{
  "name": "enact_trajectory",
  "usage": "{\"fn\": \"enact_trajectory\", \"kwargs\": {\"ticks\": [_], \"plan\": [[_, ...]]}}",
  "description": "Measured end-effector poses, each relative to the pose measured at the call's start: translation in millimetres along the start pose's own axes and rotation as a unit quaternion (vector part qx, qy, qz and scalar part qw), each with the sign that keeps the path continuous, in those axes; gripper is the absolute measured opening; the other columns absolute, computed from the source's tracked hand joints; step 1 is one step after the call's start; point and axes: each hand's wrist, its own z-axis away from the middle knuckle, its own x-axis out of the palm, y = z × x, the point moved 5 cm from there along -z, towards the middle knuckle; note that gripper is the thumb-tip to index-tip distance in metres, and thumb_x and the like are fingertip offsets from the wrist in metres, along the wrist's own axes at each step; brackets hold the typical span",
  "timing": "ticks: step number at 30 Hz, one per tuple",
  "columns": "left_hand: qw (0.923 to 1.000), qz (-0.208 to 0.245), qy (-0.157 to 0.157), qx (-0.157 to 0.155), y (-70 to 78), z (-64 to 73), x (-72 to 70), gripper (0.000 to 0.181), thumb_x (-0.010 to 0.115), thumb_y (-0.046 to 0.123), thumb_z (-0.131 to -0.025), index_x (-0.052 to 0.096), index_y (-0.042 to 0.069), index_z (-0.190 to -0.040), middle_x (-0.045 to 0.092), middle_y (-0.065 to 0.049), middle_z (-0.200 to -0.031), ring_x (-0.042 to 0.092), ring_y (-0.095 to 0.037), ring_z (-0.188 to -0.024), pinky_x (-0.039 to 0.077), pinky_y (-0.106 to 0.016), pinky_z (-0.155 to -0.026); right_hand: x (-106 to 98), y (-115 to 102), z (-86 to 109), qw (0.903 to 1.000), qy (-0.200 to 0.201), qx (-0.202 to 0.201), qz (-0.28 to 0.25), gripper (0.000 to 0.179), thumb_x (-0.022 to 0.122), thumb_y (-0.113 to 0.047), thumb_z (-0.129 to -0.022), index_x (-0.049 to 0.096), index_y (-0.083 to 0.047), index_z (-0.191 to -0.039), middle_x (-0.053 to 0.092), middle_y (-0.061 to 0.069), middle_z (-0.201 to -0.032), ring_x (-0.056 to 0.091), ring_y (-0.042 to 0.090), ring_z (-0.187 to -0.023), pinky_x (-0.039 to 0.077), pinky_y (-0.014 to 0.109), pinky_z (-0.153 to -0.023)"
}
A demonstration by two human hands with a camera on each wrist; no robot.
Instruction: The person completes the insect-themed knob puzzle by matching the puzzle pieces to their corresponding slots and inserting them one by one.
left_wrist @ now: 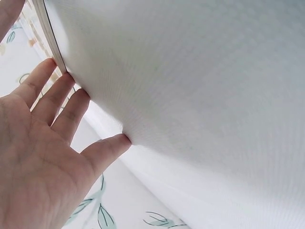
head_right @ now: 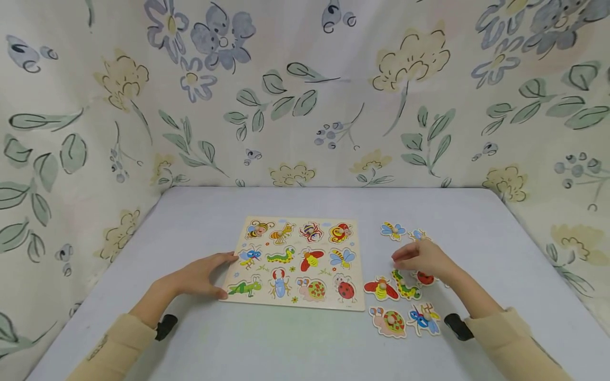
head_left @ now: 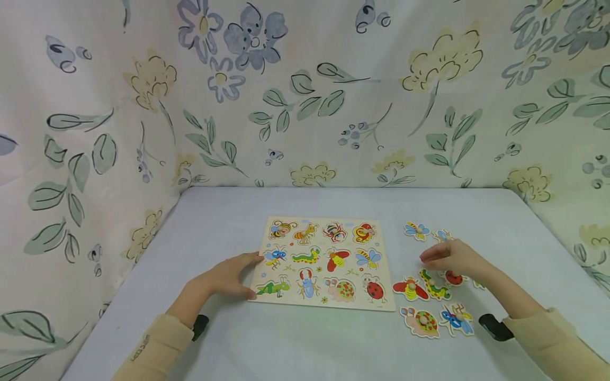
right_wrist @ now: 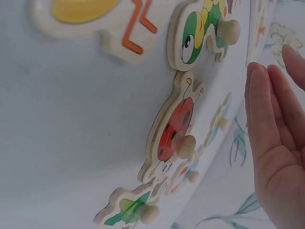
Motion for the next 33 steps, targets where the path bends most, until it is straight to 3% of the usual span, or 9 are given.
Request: {"fn": "enact_trajectory", "kwargs": {"ticks": [12, 17, 24, 33], "plan": [[1.0, -0.003, 0.002, -0.007, -2.2, -0.5, 1.9, 0.087, 0.082, 0.034, -0.073, 0.044, 0.004, -0.144, 0.038, -0.02, -0.15, 0.033, -0.043, -0.137, 0.029, -0.061, -0.109, 7, 10, 20.8, 0.9983, -0.041, -0.008, -0.041, 0.032, 0.07, -0.017, -0.089, 0.068, 0.005, -0.112, 0.072, 0.013, -0.105, 0.062, 0.012, -0.087, 0.052, 0.026, -0.07], [0.9999, -0.005, 0.004, -0.011, -3.2, -1.1, 2.2, 0.087, 0.082, 0.034, -0.073, 0.044, 0.005, -0.145, 0.038, -0.019, -0.151, 0.033, -0.042, -0.138, 0.029, -0.061, -0.11, 8, 16, 27.3, 0.9964, -0.055, -0.017, -0.063, 0.032, 0.069, -0.017, -0.09, 0.067, 0.007, -0.112, 0.071, 0.014, -0.106, 0.064, 0.01, -0.089, 0.054, 0.022, -0.075], [1.0, -0.002, 0.004, -0.005, -1.9, -0.8, 1.1, 0.086, 0.082, 0.034, -0.073, 0.044, 0.004, -0.144, 0.039, -0.02, -0.15, 0.034, -0.043, -0.137, 0.029, -0.061, -0.109, 9, 20, 34.0, 0.9934, -0.064, -0.053, -0.08, 0.029, 0.068, -0.015, -0.091, 0.067, 0.008, -0.11, 0.071, 0.016, -0.104, 0.065, 0.003, -0.088, 0.054, 0.019, -0.076], [1.0, -0.001, 0.002, -0.001, -0.6, 0.5, 0.2, 0.086, 0.082, 0.034, -0.073, 0.044, 0.003, -0.144, 0.039, -0.02, -0.15, 0.034, -0.043, -0.137, 0.03, -0.062, -0.109, 11, 27, 45.7, 0.9846, -0.131, -0.061, -0.098, 0.02, 0.068, -0.009, -0.09, 0.071, 0.004, -0.104, 0.07, 0.014, -0.104, 0.064, 0.005, -0.087, 0.052, 0.018, -0.076]]}}
